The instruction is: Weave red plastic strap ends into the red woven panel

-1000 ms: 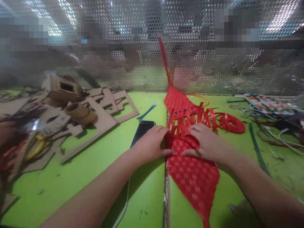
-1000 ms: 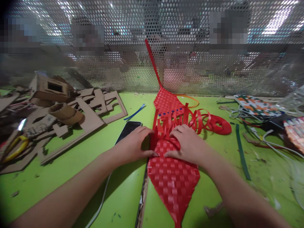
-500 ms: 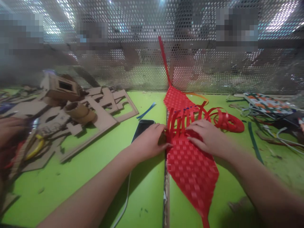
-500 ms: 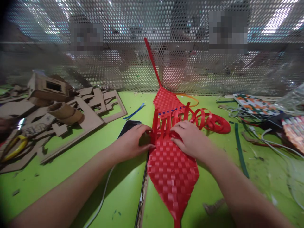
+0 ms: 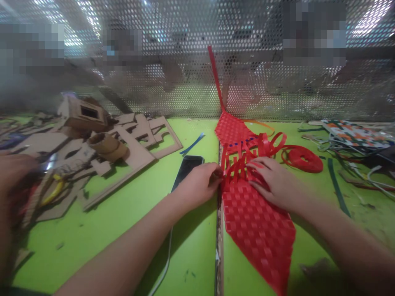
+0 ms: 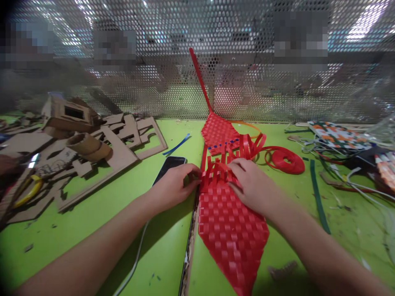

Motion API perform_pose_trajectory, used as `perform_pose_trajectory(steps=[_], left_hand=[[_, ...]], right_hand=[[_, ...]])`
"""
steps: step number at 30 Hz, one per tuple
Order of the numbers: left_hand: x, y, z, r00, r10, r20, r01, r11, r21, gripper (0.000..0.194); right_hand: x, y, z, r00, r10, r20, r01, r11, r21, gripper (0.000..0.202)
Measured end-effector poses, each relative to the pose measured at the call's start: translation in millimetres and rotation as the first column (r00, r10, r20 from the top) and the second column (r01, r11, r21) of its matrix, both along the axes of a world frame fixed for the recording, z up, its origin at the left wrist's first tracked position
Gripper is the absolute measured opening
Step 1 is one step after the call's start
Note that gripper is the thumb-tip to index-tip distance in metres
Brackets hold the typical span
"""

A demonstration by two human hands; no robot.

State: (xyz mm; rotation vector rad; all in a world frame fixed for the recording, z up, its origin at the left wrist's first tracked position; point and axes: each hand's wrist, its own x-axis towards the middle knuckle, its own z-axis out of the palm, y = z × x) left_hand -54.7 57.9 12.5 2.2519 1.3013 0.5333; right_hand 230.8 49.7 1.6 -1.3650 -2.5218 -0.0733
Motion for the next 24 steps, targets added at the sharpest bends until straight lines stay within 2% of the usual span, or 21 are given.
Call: perform_pose_trajectory(steps=[3, 9, 17, 24], left_hand=[[1.7, -0.8, -0.8, 1.000, -0.006, -0.001, 0.006, 1.000, 0.004, 0.009], [1.5, -0.7, 0.2, 0.999, -0.038, -0.024, 0.038, 0.999, 0.003, 0.014], [-0.8, 0.3, -2.8, 0.996, -0.069, -0.049, 0.071, 0.997, 0.039, 0.017], [1.4, -6.5, 2.9, 0.995, -0.092, -0.038, 0.093, 0.995, 0.035, 0.015]], right_hand=[[4.8, 2.9, -6.5, 0.999, -0.014, -0.050, 0.018, 0.997, 0.073, 0.043], [4.4, 4.7, -10.2, 0.996, 0.089, -0.010, -0.087, 0.991, 0.101, 0.032], [10.0, 5.3, -16.7, 0.989, 0.145, -0.021, -0.143, 0.987, 0.074, 0.033], [9.5, -4.7, -6.5, 0.988, 0.155, -0.022, -0.156, 0.987, -0.035, 0.043]])
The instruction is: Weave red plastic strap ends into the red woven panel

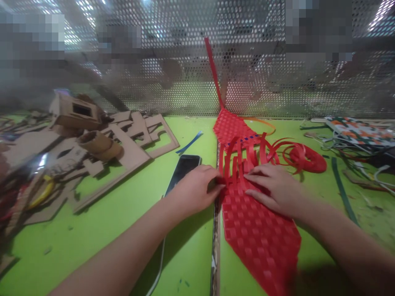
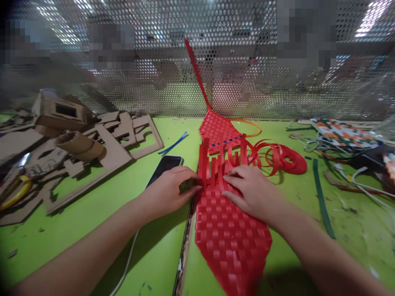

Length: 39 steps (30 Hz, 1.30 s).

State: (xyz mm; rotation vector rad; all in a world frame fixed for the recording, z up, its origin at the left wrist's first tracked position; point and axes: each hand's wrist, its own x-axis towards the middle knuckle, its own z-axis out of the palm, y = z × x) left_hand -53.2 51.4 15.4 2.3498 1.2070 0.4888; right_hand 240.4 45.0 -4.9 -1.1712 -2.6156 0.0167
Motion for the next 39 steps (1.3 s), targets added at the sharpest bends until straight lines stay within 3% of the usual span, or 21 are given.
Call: perform_pose_trajectory(steps=[5, 8, 16, 26, 32, 39], left_hand=[[2.8, -3.4, 4.9, 0.998, 0.026, -0.056, -0.029, 0.998, -0.056, 0.038], [4.1, -5.0, 6.0, 0.994, 0.050, -0.094, -0.060, 0.993, -0.100, 0.048], [7.3, -6.9, 8.2, 0.993, 0.055, -0.105, -0.072, 0.983, -0.169, 0.041], [5.8, -7.9, 7.2, 0.991, -0.009, -0.133, -0.005, 0.994, -0.106, 0.047], [4.3, -7.1, 2.1, 0.988, -0.019, -0.151, 0.007, 0.997, -0.081, 0.051], [3.3, -4.7, 1.6, 0.993, 0.015, -0.121, -0.033, 0.988, -0.150, 0.057]], right_hand=[[0.8, -13.3, 5.3, 0.998, -0.038, 0.046, 0.038, 0.999, -0.008, 0.077], [-0.3, -17.7, 5.2, 0.995, -0.067, 0.070, 0.067, 0.998, -0.004, 0.086], [-4.8, -17.4, 7.2, 0.991, -0.091, 0.094, 0.094, 0.995, -0.030, 0.089], [-1.7, -18.1, 5.4, 0.997, -0.050, 0.051, 0.052, 0.998, -0.034, 0.083], [12.4, -14.8, 6.0, 0.998, -0.063, -0.019, 0.061, 0.992, -0.112, 0.081], [16.6, -8.6, 11.1, 0.999, -0.037, -0.016, 0.034, 0.984, -0.175, 0.063]])
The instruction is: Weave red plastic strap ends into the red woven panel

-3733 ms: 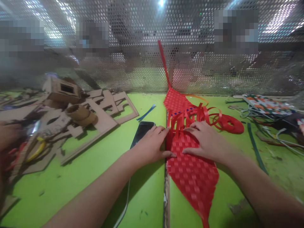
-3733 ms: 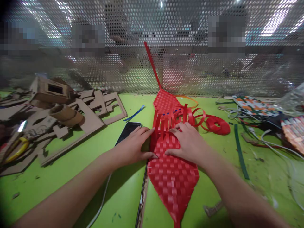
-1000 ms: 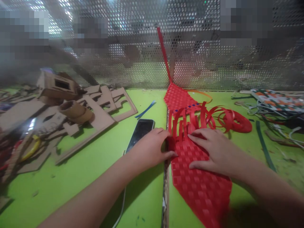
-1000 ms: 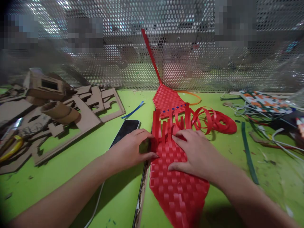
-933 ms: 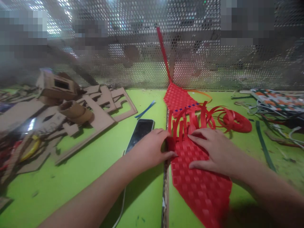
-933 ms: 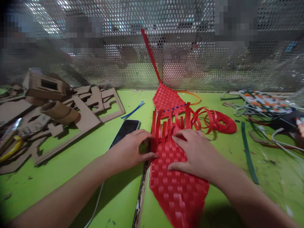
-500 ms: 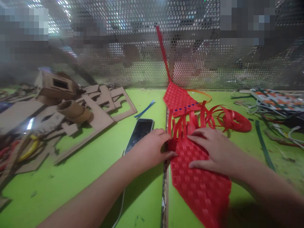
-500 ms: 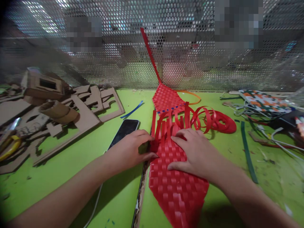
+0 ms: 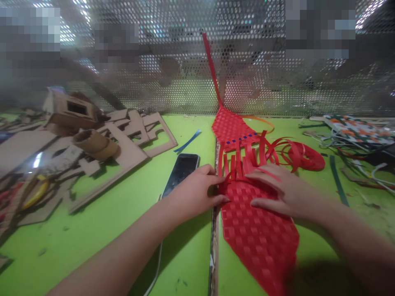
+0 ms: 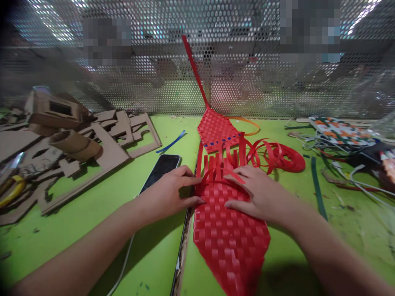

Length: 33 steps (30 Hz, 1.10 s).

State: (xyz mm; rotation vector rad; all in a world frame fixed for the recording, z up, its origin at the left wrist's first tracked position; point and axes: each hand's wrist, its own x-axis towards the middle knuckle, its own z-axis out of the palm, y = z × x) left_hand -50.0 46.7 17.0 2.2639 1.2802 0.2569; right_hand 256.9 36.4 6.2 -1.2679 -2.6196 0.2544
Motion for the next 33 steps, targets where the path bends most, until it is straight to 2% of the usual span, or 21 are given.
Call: perform_pose_trajectory(steps=[4, 7, 14, 20, 22, 24, 27, 33], left_hand=[[-1.7, 1.5, 0.0, 1.000, 0.009, 0.030, -0.009, 1.000, -0.019, 0.058], [-3.1, 1.9, 0.2, 0.999, 0.012, 0.046, -0.013, 1.000, 0.021, 0.056], [-3.7, 0.6, 3.5, 0.999, -0.037, 0.020, 0.034, 0.992, 0.124, 0.039], [-3.9, -0.6, 5.3, 0.997, -0.064, -0.048, 0.069, 0.992, 0.106, 0.048], [-5.1, -0.4, 4.5, 0.995, -0.085, -0.054, 0.091, 0.990, 0.112, 0.049], [-6.4, 0.0, 3.1, 0.993, -0.102, -0.054, 0.107, 0.988, 0.109, 0.050], [-7.6, 0.6, 0.6, 0.993, -0.107, -0.053, 0.112, 0.990, 0.091, 0.053], [-7.1, 1.2, -0.8, 0.994, -0.097, -0.047, 0.100, 0.993, 0.066, 0.054]], right_hand=[[-3.5, -2.9, -0.3, 1.000, 0.007, 0.015, -0.007, 1.000, 0.018, 0.071], [-3.7, -4.0, -1.0, 1.000, 0.006, 0.018, -0.007, 1.000, 0.025, 0.074], [-5.7, -3.4, 1.2, 0.999, -0.003, 0.039, 0.004, 1.000, -0.005, 0.071], [-6.2, -3.2, 4.5, 0.998, -0.052, 0.026, 0.052, 0.999, 0.004, 0.082], [-5.3, -1.7, 6.3, 0.995, -0.094, -0.024, 0.095, 0.995, 0.042, 0.075], [-3.9, 0.8, 7.6, 0.991, -0.111, -0.073, 0.118, 0.989, 0.093, 0.055], [-0.1, 5.4, 6.4, 0.996, -0.056, -0.070, 0.066, 0.987, 0.144, 0.032], [8.5, 11.4, -0.7, 1.000, 0.006, 0.027, -0.010, 0.987, 0.161, 0.030]])
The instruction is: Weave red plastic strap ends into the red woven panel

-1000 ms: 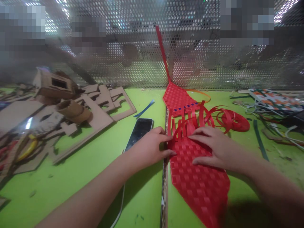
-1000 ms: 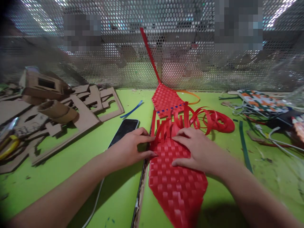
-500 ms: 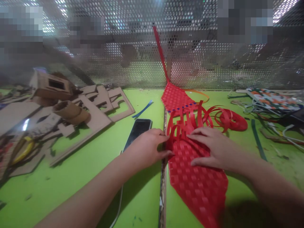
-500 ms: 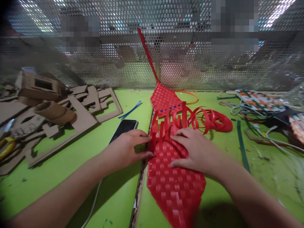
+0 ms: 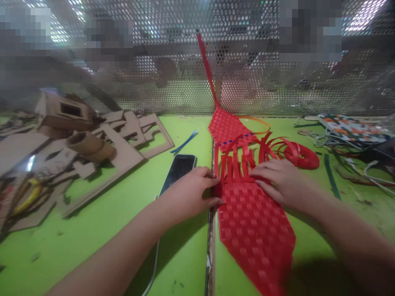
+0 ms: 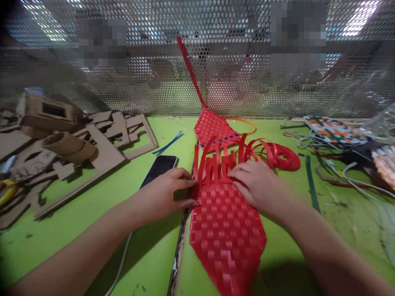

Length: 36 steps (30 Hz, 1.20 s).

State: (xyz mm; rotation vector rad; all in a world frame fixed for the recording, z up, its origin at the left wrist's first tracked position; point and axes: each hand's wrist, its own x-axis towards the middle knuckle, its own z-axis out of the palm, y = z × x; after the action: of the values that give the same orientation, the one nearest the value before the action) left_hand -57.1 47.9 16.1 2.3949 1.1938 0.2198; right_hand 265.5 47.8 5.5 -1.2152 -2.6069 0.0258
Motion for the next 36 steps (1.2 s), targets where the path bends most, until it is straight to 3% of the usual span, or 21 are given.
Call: perform_pose_trajectory(steps=[7, 13, 18, 20, 26, 36], left_hand=[[0.5, 2.7, -2.3, 1.000, -0.017, 0.011, 0.016, 0.999, 0.045, 0.050], [0.1, 3.8, -4.6, 1.000, -0.028, 0.008, 0.027, 0.995, 0.098, 0.047], [0.9, 3.1, -4.0, 1.000, -0.029, 0.006, 0.028, 0.995, 0.096, 0.045], [1.1, 3.0, -4.2, 1.000, -0.030, 0.005, 0.030, 0.995, 0.096, 0.044], [0.1, 3.8, -4.4, 1.000, -0.029, 0.008, 0.028, 0.996, 0.090, 0.048], [-0.8, 4.1, -5.9, 0.999, -0.026, 0.030, 0.024, 0.998, 0.065, 0.044]], right_hand=[[-1.7, 0.7, -2.5, 0.999, -0.030, 0.029, 0.030, 0.999, -0.013, 0.036], [1.3, -4.1, 1.3, 0.995, -0.095, 0.014, 0.096, 0.980, -0.174, 0.045], [6.5, -10.2, 11.4, 0.986, -0.146, 0.080, 0.163, 0.950, -0.268, 0.093], [7.2, -11.0, 12.4, 0.983, -0.155, 0.102, 0.179, 0.941, -0.288, 0.102], [5.1, -10.8, 12.5, 0.973, -0.187, 0.133, 0.223, 0.909, -0.353, 0.100], [1.9, -13.6, 17.2, 0.979, -0.148, 0.138, 0.193, 0.885, -0.423, 0.076]])
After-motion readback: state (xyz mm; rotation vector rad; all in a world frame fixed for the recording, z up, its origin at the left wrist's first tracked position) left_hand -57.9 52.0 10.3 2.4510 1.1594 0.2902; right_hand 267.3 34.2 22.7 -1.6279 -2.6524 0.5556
